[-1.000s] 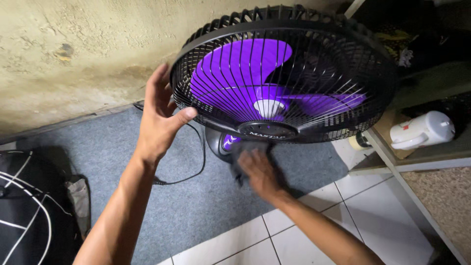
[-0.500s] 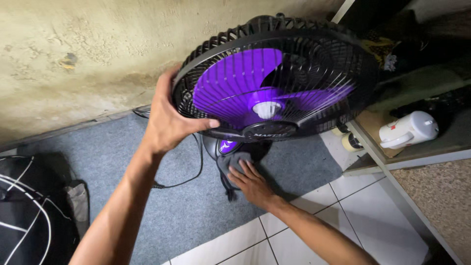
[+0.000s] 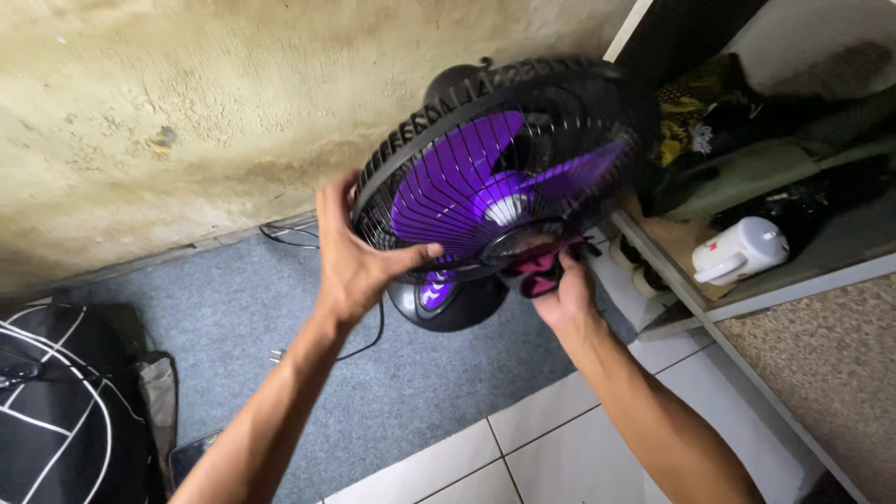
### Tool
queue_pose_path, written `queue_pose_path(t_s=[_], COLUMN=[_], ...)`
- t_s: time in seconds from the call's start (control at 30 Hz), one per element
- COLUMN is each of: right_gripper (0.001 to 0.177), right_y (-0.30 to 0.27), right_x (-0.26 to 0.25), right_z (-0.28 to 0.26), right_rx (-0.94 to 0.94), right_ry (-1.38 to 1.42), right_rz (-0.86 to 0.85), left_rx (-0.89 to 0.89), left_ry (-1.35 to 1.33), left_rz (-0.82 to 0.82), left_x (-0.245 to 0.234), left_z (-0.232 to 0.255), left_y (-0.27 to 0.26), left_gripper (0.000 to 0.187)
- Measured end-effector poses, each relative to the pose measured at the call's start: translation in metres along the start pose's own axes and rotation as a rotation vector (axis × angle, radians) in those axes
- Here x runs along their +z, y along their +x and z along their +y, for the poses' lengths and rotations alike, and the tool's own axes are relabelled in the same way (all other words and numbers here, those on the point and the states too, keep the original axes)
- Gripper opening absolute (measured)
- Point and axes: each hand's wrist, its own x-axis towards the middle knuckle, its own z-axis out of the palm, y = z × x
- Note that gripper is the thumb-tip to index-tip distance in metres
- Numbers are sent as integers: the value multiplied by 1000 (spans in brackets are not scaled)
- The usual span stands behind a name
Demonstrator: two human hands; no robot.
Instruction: The person wipes the front grill of a standing fan with a grey cloth. They then reattach the grill to the fan, aligning it with the purple blades and securing it in place. Finally, they wipe the fan's base and neck with the cloth.
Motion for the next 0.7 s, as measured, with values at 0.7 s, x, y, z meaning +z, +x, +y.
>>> queue_pose_path(t_s=[0.7], right_gripper=[26], right_y=[-72], right_x=[89], right_z=[12], right_rx=[-881], right_ry=[-794], right_rz=[190], left_rx=[-125], left_ry=[-205], left_rz=[-12], left_x=[26], left_z=[38], left_y=[-32], left_gripper=[98])
